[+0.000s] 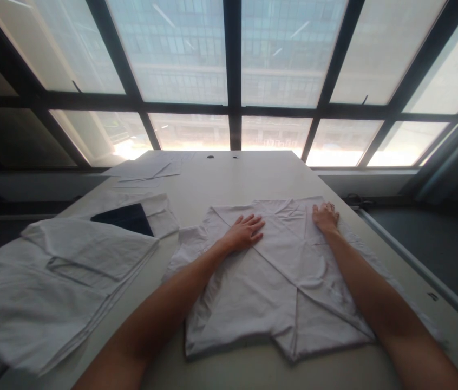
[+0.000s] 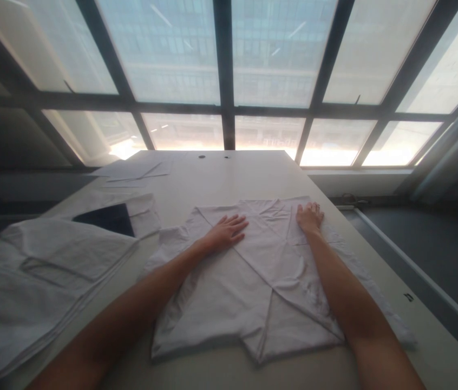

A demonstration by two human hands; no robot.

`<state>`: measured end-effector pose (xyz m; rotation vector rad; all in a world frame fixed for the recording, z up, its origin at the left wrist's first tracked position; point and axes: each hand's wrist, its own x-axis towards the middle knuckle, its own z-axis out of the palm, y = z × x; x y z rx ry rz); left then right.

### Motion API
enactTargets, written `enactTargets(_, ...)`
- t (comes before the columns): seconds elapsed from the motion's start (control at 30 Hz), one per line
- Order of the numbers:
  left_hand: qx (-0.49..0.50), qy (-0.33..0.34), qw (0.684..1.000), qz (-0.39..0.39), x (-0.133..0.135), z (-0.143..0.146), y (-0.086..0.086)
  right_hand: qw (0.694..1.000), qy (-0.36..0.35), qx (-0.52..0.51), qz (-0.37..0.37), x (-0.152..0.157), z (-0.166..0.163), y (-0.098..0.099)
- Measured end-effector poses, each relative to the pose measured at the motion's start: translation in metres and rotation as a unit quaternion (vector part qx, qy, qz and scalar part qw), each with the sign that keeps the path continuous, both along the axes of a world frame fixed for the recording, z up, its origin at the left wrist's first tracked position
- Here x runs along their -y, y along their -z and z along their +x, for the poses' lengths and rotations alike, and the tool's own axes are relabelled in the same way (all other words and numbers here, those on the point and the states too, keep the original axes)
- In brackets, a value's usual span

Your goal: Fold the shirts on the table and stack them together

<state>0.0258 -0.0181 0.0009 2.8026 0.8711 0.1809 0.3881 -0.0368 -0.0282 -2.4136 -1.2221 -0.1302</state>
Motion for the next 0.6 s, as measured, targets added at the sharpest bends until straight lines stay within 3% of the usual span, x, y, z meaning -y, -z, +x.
enactTargets(0.17, 0.001, 0.003, 1.0, -0.001, 0.0, 0.0, 0.0, 0.986, -0.164, 0.007, 0.033, -0.006, -0.021, -0.014)
enactTargets(0.37, -0.005, -0.001, 1.0, 0.001, -0.001, 0.001, 0.001, 0.927, -0.375, 0.022, -0.018, -0.002, -0.052, -0.013)
enactTargets(0.47, -0.003, -0.001, 1.0, 0.001, -0.001, 0.001, 0.002, 0.92, -0.384, 0.038, -0.066, -0.001, -0.06, -0.012)
enactTargets(0.6, -0.001, -0.001, 1.0, 0.0, -0.001, 0.001, 0.002, 0.941, -0.322, 0.04, -0.093, 0.0, -0.06, -0.013)
